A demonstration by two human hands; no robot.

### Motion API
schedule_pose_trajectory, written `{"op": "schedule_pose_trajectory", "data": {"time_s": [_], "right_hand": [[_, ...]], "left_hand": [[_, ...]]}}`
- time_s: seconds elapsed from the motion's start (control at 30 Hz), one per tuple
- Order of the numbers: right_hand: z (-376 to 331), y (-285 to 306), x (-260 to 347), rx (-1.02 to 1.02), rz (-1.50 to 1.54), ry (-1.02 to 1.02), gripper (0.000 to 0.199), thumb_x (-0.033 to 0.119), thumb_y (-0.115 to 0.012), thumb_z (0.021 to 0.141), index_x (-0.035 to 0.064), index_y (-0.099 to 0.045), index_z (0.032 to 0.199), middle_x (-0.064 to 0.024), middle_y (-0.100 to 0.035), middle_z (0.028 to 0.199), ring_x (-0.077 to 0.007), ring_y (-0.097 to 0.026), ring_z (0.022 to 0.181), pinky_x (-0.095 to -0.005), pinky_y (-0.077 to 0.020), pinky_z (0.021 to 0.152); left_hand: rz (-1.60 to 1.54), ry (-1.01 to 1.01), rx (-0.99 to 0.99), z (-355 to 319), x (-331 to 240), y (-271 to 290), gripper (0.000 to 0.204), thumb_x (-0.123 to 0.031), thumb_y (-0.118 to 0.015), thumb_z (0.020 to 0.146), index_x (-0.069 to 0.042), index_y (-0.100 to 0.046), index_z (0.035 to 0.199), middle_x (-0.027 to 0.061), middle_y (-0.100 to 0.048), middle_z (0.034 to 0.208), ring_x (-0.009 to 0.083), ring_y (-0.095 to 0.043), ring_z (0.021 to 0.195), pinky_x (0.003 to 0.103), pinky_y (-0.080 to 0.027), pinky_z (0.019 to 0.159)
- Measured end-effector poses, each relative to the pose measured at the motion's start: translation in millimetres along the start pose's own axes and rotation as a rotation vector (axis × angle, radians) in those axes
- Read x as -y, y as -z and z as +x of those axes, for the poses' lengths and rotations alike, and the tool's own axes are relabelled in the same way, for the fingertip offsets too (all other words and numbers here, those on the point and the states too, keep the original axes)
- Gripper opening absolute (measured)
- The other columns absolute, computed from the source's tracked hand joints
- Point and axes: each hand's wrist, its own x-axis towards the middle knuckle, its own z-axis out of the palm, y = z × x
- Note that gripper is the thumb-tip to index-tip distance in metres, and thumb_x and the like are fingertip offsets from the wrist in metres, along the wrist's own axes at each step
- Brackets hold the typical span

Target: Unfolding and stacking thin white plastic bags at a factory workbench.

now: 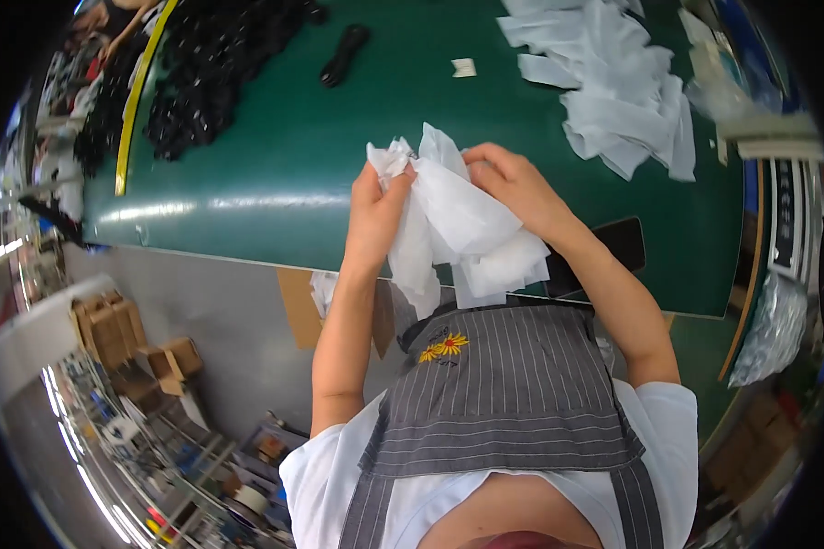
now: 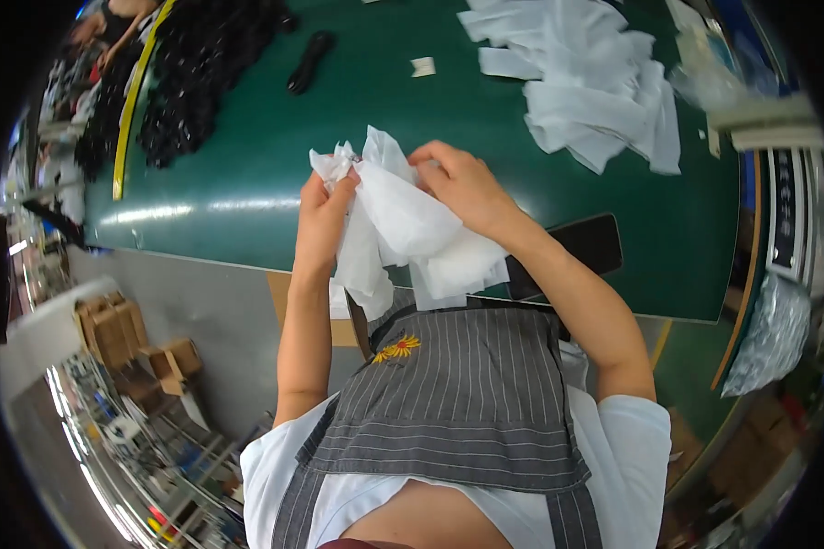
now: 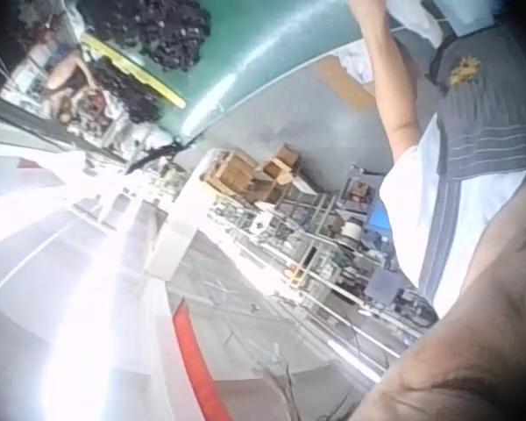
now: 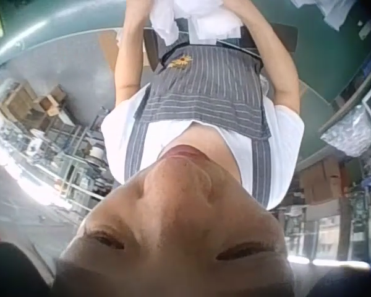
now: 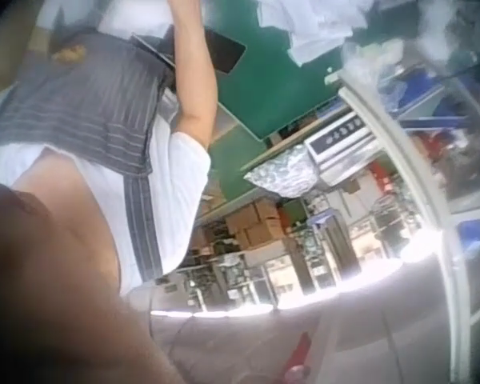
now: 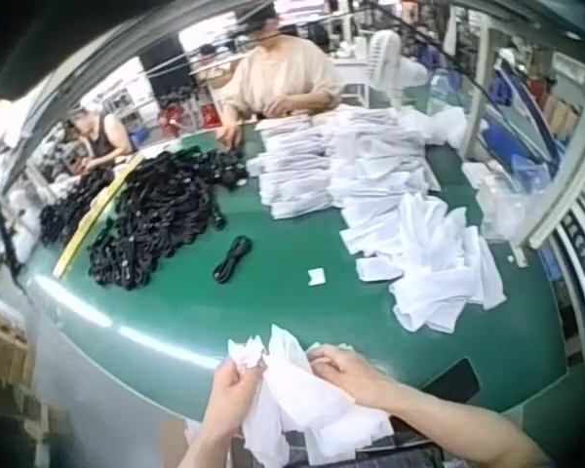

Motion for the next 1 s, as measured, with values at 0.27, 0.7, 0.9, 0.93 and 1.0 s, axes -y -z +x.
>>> {"op": "schedule_pose_trajectory", "data": {"time_s": [0.27,0.7,0.9,0.93,1.0], "right_hand": [[-3,8,16,-0.039,0.035,0.123,0.032,0.026,-0.062,0.086,-0.0005,-0.056,0.102,-0.009,-0.064,0.076,-0.0124,-0.057,0.067,-0.0269,-0.0445,0.06],[-8,-13,12,0.109,0.652,-0.026,0.018,0.019,-0.054,0.093,0.0034,-0.056,0.102,-0.0003,-0.06,0.089,-0.0046,-0.056,0.077,-0.0193,-0.0462,0.068],[-8,-12,7,-0.061,0.601,0.008,0.019,0.019,-0.054,0.093,0.0035,-0.057,0.103,0.0002,-0.06,0.088,-0.005,-0.055,0.077,-0.0195,-0.0454,0.068],[-11,-10,12,-0.09,0.638,-0.007,0.018,0.019,-0.053,0.093,0.0036,-0.057,0.102,0.0001,-0.06,0.087,-0.0047,-0.055,0.076,-0.0196,-0.0451,0.067],[-12,-12,14,-0.179,0.651,0.016,0.016,0.017,-0.054,0.093,0.0025,-0.057,0.099,-0.0004,-0.06,0.084,-0.0044,-0.053,0.073,-0.0196,-0.0437,0.065]], "left_hand": [[0.016,-0.078,-0.035,0,-20,-37,0.024,-0.013,-0.062,0.087,0.0,-0.054,0.105,0.0039,-0.06,0.093,0.0092,-0.056,0.083,0.024,-0.045,0.072],[-0.383,0.212,0.045,-3,-31,-14,0.023,-0.018,-0.068,0.083,-0.002,-0.062,0.098,-0.0018,-0.053,0.066,0.0049,-0.049,0.057,0.02,-0.038,0.052],[-0.387,0.091,-0.101,-3,-31,-16,0.021,-0.021,-0.057,0.086,-0.003,-0.062,0.095,0.0027,-0.061,0.08,0.0101,-0.056,0.067,0.025,-0.046,0.064],[-0.392,0.064,-0.119,-6,-33,-18,0.025,-0.024,-0.052,0.088,-0.002,-0.061,0.096,0.0023,-0.06,0.08,0.0106,-0.055,0.068,0.026,-0.045,0.066],[-0.369,0.037,-0.119,-6,-21,-8,0.026,-0.023,-0.052,0.088,-0.002,-0.06,0.099,0.0018,-0.059,0.08,0.0103,-0.055,0.067,0.026,-0.045,0.065]]}}
